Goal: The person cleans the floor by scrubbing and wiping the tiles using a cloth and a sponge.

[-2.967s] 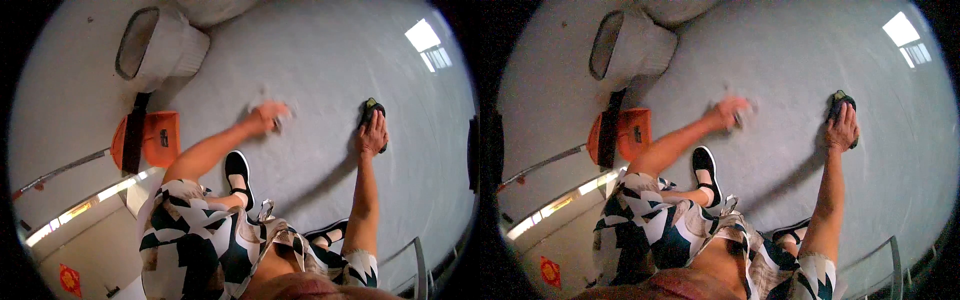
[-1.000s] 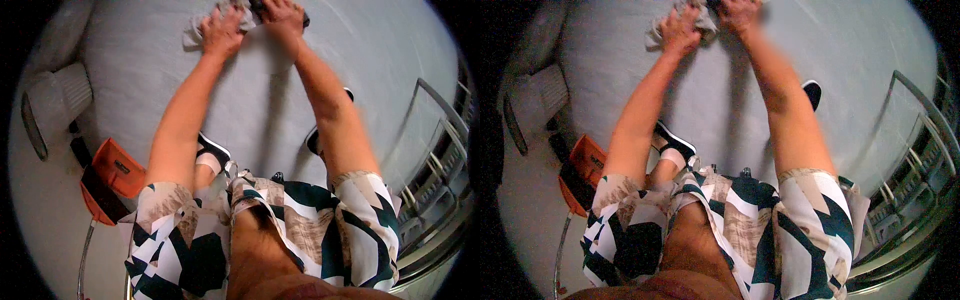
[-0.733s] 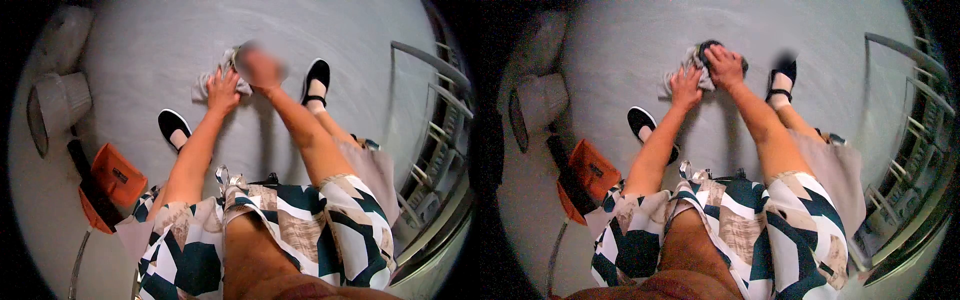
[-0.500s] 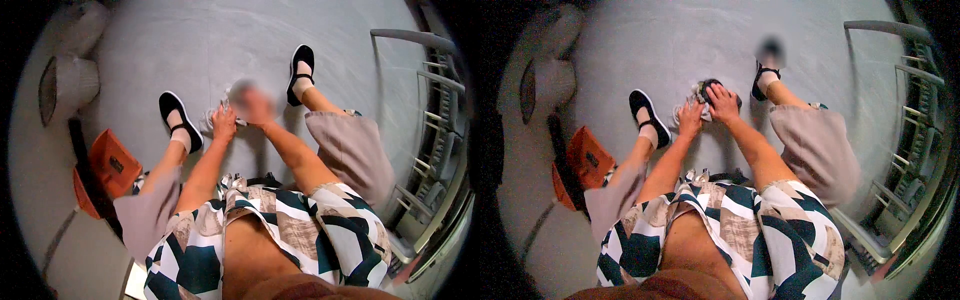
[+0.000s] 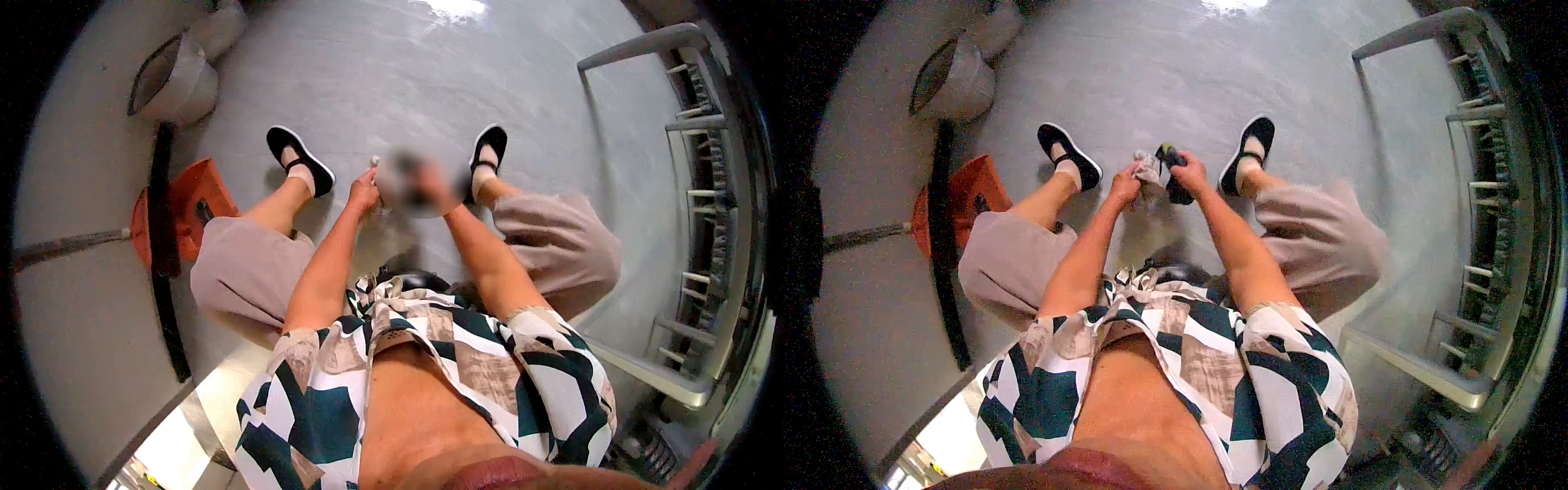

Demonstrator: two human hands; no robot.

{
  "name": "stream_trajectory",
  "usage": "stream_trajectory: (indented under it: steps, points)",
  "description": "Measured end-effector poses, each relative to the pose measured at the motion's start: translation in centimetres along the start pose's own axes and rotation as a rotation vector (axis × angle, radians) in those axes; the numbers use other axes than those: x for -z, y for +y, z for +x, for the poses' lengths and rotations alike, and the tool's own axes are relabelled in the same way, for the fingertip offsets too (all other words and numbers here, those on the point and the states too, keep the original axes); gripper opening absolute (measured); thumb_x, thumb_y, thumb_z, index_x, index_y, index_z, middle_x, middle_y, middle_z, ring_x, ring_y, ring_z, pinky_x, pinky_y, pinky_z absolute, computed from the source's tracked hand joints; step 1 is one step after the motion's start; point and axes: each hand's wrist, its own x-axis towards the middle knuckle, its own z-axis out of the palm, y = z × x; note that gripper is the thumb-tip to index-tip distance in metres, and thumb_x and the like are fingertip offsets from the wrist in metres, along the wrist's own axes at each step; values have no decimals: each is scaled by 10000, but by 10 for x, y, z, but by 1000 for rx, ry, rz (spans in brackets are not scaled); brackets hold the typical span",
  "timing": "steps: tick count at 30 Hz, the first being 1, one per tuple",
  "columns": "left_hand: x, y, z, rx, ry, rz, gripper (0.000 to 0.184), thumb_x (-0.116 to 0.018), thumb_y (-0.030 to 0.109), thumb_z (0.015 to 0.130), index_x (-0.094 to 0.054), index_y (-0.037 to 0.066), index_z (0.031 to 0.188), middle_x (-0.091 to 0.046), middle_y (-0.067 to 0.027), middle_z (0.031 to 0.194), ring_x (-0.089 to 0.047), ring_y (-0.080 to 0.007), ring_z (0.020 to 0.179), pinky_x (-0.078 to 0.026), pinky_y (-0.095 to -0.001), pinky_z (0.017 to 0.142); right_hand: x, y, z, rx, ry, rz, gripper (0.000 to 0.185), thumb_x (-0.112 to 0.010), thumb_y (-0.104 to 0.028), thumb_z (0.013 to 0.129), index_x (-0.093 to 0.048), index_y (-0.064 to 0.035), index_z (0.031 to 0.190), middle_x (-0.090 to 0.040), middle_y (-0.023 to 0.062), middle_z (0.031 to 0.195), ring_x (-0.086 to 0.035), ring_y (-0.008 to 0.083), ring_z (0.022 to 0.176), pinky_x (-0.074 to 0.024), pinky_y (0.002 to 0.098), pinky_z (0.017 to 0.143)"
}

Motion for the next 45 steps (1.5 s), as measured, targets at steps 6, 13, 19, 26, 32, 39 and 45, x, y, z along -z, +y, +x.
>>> stream_trajectory:
  steps: [6, 13, 19, 26, 32, 39, 45]
  points:
    - [105, 58, 18, 69, 275, -264, 566, -493, 12, 692, -550, 143, 1239, -635, -151, 1112, -604, -289, 1032, -463, -336, 876, 77, -54, 75, 120, 159, 26, 456, -644, -187, 686, -594, -40, 1114, -628, 78, 880, -582, 184, 781, -469, 324, 705]
    - [218, 8, 39, 108, 631, -265, 561, -469, -2, 681, -534, 124, 1224, -619, -143, 1139, -587, -302, 1049, -451, -348, 903, 240, -54, 104, 150, 546, -388, 470, -642, -195, 717, -571, -58, 1161, -645, 119, 1028, -614, 239, 939, -463, 349, 830]
    - [264, -140, -11, 303, 1002, -1, 625, -551, 194, 773, -375, 98, 1365, -423, -150, 1379, -401, -322, 1259, -296, -394, 1062, 304, -25, 30, -259, 776, -609, 567, -576, -342, 802, -470, -63, 1285, -523, 149, 1263, -506, 339, 1136, -391, 415, 956]
    - [278, -102, -41, 617, 780, 369, 770, -515, 410, 792, -225, 127, 1447, -188, -95, 1511, -184, -383, 1359, -121, -445, 1126, 304, -29, -41, -501, 1076, -1014, 585, -463, -483, 886, -386, -169, 1374, -383, 89, 1419, -386, 272, 1286, -299, 554, 994]
    - [362, -161, 25, 489, 821, 439, 729, -543, 339, 778, -279, 129, 1424, -201, -98, 1505, -225, -376, 1344, -162, -456, 1112, 326, -78, -21, -143, 929, -730, 494, -591, -329, 855, -510, -24, 1235, -564, 151, 1197, -547, 312, 1086, -432, 401, 902]
    - [269, 9, 92, -251, 715, 656, 756, -588, 219, 656, -369, 244, 1379, -416, -68, 1389, -392, -387, 1220, -284, -493, 1034, 282, -134, 45, 398, 835, -944, 516, -657, -340, 730, -558, -128, 1190, -571, 113, 1213, -531, 299, 1130, -419, 410, 949]
    - [125, 107, 95, -576, 327, 482, 714, -563, 158, 603, -457, 235, 1305, -408, -41, 1406, -356, -346, 1283, -227, -506, 1065, 146, -161, 77, 523, 286, -771, 581, -669, -231, 640, -551, -172, 1206, -528, 83, 1264, -504, 280, 1159, -389, 413, 973]
